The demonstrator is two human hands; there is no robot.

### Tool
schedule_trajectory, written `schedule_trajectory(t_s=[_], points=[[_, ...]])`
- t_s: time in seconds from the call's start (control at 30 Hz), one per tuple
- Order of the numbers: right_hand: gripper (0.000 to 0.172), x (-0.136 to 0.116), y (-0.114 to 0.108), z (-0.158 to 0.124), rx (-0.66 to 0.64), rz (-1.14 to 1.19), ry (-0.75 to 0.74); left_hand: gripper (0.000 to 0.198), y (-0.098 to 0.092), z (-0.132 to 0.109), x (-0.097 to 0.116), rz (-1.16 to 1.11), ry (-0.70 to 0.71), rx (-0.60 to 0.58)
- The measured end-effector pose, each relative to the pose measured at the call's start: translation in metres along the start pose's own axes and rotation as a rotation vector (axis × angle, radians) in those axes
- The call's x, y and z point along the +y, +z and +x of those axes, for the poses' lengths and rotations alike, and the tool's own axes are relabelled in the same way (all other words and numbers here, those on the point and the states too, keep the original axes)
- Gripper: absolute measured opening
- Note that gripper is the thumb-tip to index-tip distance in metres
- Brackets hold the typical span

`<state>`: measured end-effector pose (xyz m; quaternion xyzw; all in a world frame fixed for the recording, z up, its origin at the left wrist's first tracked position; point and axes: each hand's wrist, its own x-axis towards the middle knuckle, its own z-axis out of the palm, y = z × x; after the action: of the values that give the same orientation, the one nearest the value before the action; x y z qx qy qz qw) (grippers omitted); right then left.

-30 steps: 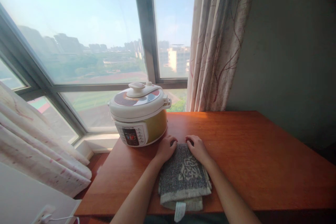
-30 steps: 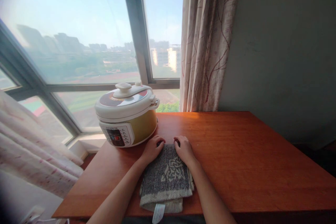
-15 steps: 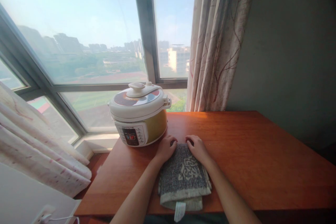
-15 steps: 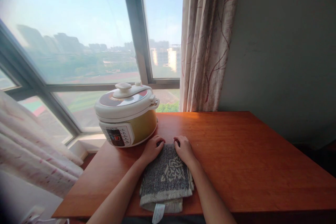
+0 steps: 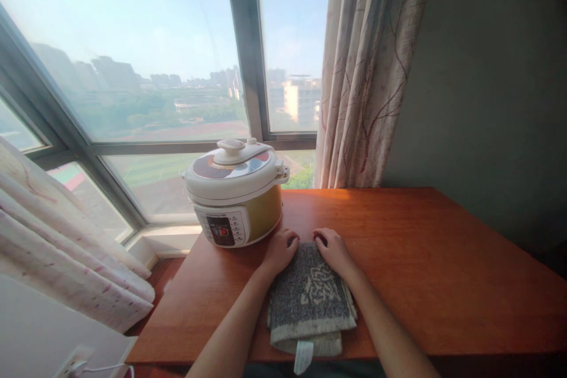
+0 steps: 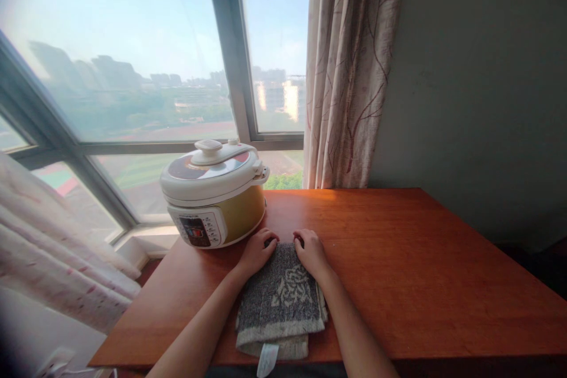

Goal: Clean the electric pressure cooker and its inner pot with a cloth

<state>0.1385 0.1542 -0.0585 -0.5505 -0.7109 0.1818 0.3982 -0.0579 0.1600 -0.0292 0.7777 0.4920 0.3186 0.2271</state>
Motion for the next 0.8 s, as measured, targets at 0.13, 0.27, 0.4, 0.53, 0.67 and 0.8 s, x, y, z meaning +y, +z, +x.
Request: schedule_trajectory(t_s=[0.13, 0.27, 0.4, 0.53, 0.67, 0.8], points=[[0.025, 0.0012, 0.0005, 0.0, -0.002, 0.002, -0.002, 0.02, -0.0002, -0.0001, 0.0001, 0.005, 0.001, 0.003], [0.024, 0.0014, 0.0007, 0.0002, -0.005, -0.001, 0.001, 0.02, -0.0003, -0.0005, 0.0003, -0.001, 0.001, 0.008], [0.024, 0.0009, 0.0007, 0.0002, -0.007, -0.001, 0.002, 0.019, -0.0003, -0.0007, 0.0002, -0.012, -0.002, 0.015], [0.025, 0.0007, 0.0006, 0.0001, -0.006, -0.003, 0.001, 0.019, 0.0002, -0.0007, -0.0008, -0.016, -0.001, 0.015], [0.025, 0.001, 0.0005, 0.0, -0.004, -0.003, 0.0, 0.019, 0.0009, -0.0006, -0.0024, -0.012, 0.003, 0.013], [0.025, 0.0012, 0.0003, -0.0002, -0.006, 0.0, -0.002, 0.019, 0.0009, -0.0006, -0.0024, -0.013, -0.002, 0.012]])
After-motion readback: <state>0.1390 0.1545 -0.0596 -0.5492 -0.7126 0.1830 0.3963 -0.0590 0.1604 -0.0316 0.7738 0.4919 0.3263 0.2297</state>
